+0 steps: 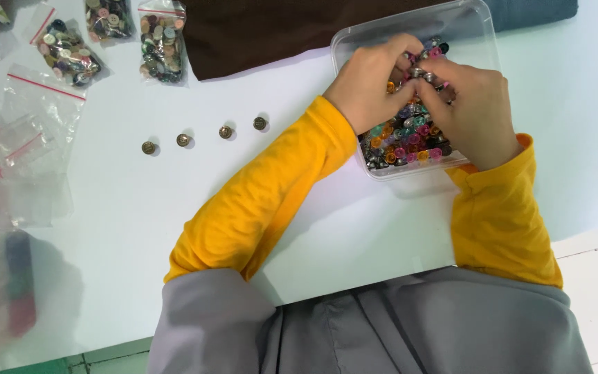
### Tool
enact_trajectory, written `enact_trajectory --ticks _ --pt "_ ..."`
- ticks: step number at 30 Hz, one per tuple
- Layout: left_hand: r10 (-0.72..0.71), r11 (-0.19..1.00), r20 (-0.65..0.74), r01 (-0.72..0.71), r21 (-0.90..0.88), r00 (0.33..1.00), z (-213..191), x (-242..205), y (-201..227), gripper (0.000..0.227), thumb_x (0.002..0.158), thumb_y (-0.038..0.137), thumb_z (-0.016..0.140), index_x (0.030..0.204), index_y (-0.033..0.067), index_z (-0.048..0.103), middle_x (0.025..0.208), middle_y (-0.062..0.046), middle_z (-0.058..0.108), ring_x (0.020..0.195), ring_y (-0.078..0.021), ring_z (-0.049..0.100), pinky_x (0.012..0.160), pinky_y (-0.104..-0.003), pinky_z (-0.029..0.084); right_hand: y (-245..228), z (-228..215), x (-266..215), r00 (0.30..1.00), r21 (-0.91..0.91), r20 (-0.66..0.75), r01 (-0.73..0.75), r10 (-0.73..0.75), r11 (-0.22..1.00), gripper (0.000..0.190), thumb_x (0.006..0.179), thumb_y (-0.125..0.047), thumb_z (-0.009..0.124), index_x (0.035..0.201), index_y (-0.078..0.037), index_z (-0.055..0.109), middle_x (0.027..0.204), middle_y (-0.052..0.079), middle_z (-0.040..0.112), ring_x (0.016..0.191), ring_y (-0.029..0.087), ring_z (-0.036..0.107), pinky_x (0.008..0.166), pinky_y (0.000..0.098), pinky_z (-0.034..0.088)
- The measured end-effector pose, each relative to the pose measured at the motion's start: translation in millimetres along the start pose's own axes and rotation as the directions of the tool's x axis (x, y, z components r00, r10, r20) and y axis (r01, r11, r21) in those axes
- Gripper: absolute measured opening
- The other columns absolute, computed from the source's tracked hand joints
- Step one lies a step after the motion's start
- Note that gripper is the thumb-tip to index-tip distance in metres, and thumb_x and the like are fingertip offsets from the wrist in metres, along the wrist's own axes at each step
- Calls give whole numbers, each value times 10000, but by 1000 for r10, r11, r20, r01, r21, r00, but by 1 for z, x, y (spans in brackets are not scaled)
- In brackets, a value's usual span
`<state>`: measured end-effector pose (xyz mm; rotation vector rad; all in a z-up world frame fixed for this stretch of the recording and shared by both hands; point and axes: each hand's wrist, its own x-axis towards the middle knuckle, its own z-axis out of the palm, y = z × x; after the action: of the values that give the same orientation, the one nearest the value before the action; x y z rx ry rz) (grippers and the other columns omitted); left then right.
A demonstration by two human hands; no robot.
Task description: Sorting colorful buttons from a container and placing them into small plastic bags
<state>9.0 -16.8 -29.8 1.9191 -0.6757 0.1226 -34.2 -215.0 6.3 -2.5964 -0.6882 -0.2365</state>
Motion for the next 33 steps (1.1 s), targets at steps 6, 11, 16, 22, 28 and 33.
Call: enact_trajectory --ticks 6,11,16,22,28,33 --pt "102 992 -105 -110 -66 989 4 1 -7 153 762 29 683 851 151 660 774 41 767 696 -116 758 661 -257 563 -2 -1 3 992 71 -51 122 -119 990 185 1040 0 761 1221 21 791 969 116 753 735 226 620 701 351 491" --pt "130 991 -140 -132 -8 982 -1 -3 1 146 788 43 690 881 146 642 817 41 757 755 -130 752 698 -280 567 -10 -6 3 985 101 -120 136 -124 986 156 1076 42 775 1231 47 789 1060 151 774 779 250 660 750 353 522" --pt "271 957 -223 -288 -46 936 -12 -9 18 203 804 -75 658 882 93 575 863 -21 646 784 -190 645 739 -301 515 -14 -9 4 964 163 -223 184 -146 969 238 1095 134 788 1328 158 747 1209 273 766 996 329 733 805 393 610" --pt "316 944 -238 -328 -13 918 -23 -15 33 287 812 -147 639 866 104 510 1003 -48 519 892 -221 579 795 -329 501 -17 -11 5 957 153 -275 138 -92 979 305 1157 143 730 1460 148 690 1078 215 741 728 248 685 728 343 512" --pt "276 958 -226 -286 -12 934 -20 -18 29 307 878 -116 645 1070 117 588 1066 -30 562 851 -188 595 802 -296 571 -21 -12 7 946 121 -297 175 -132 977 362 1167 113 538 1525 166 545 1122 267 741 929 314 637 823 406 519" --pt "224 975 -216 -220 42 950 -17 -19 27 332 879 -83 677 1115 120 560 1065 -42 574 973 -209 639 893 -318 582 -27 -15 8 985 233 -158 101 -65 967 369 1148 89 365 1447 134 577 987 181 659 787 263 579 809 400 501"
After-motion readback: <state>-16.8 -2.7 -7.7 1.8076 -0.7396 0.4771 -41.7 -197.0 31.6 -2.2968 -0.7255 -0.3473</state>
